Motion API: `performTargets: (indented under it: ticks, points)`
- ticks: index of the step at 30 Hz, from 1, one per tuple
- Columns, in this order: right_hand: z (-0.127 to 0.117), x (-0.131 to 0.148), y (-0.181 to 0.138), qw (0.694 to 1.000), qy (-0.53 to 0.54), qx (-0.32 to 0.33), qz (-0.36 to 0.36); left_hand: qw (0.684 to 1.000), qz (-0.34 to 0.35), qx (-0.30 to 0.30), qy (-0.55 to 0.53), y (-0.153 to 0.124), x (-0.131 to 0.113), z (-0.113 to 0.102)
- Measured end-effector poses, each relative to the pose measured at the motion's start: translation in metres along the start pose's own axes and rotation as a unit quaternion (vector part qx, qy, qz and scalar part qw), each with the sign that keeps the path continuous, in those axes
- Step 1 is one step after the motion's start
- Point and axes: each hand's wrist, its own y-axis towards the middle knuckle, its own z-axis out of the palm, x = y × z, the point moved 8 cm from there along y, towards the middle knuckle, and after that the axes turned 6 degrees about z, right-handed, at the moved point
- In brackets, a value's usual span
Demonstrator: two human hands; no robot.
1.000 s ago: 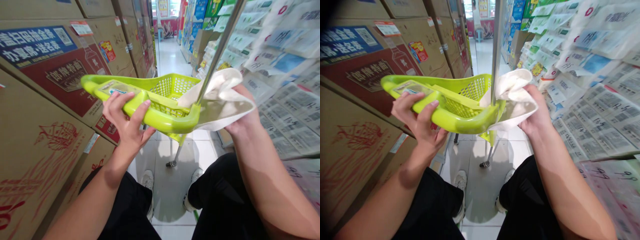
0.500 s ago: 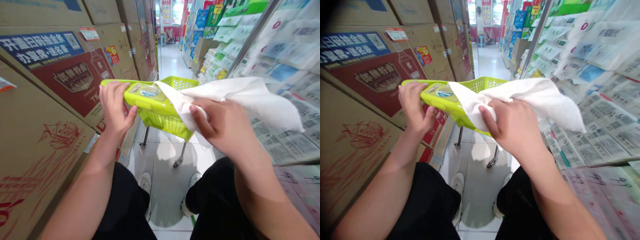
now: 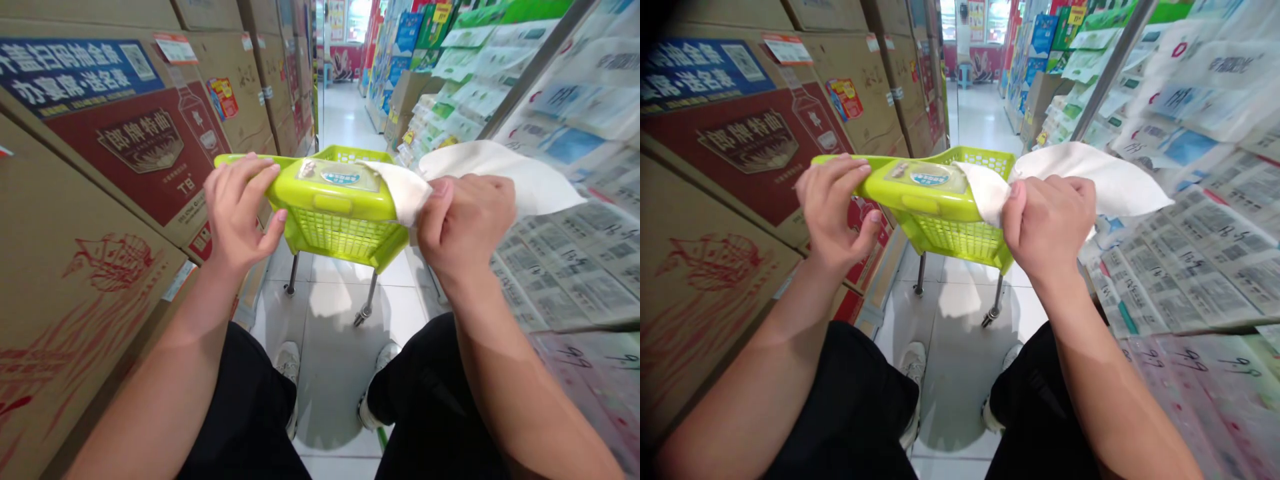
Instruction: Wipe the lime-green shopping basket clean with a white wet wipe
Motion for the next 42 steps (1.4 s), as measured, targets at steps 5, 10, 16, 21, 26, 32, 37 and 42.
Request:
performTargets:
  ticks: [5, 10, 16, 21, 26, 32, 37, 42]
  points:
    - [0.001, -0.006, -0.017, 0.995, 0.036, -0.090, -0.021, 0.991, -0.090, -0.097, 0.001, -0.009, 0.015, -0.014]
    - [0.000, -0.010, 0.007, 0.998, -0.046, 0.028, 0.025, 0.980, -0.190, -0.041, -0.047, -0.015, 0.030, 0.006]
    - [-0.009, -0.039, 0.026, 0.997, -0.047, 0.013, 0.065, 0.987, -0.120, -0.107, -0.026, -0.016, 0.001, 0.005]
    - [-0.020, -0.049, 0.027, 0.996, 0.012, -0.045, 0.080, 0.989, -0.107, -0.092, -0.037, -0.017, -0.027, 0.012]
    - [-0.029, -0.047, 0.036, 0.993, 0.024, -0.093, 0.071, 0.994, -0.063, -0.081, -0.037, -0.010, -0.055, 0.020]
    - [-0.014, 0.017, 0.026, 0.998, 0.056, 0.035, -0.019, 0.995, -0.032, -0.064, -0.072, -0.010, -0.071, 0.032]
    - [-0.002, 0.057, 0.011, 0.976, 0.070, 0.177, -0.110, 0.983, -0.006, -0.045, -0.178, -0.018, -0.073, 0.031]
    - [-0.006, -0.001, 0.030, 0.983, 0.028, 0.160, -0.084, 0.974, 0.070, 0.003, -0.216, -0.012, -0.092, 0.028]
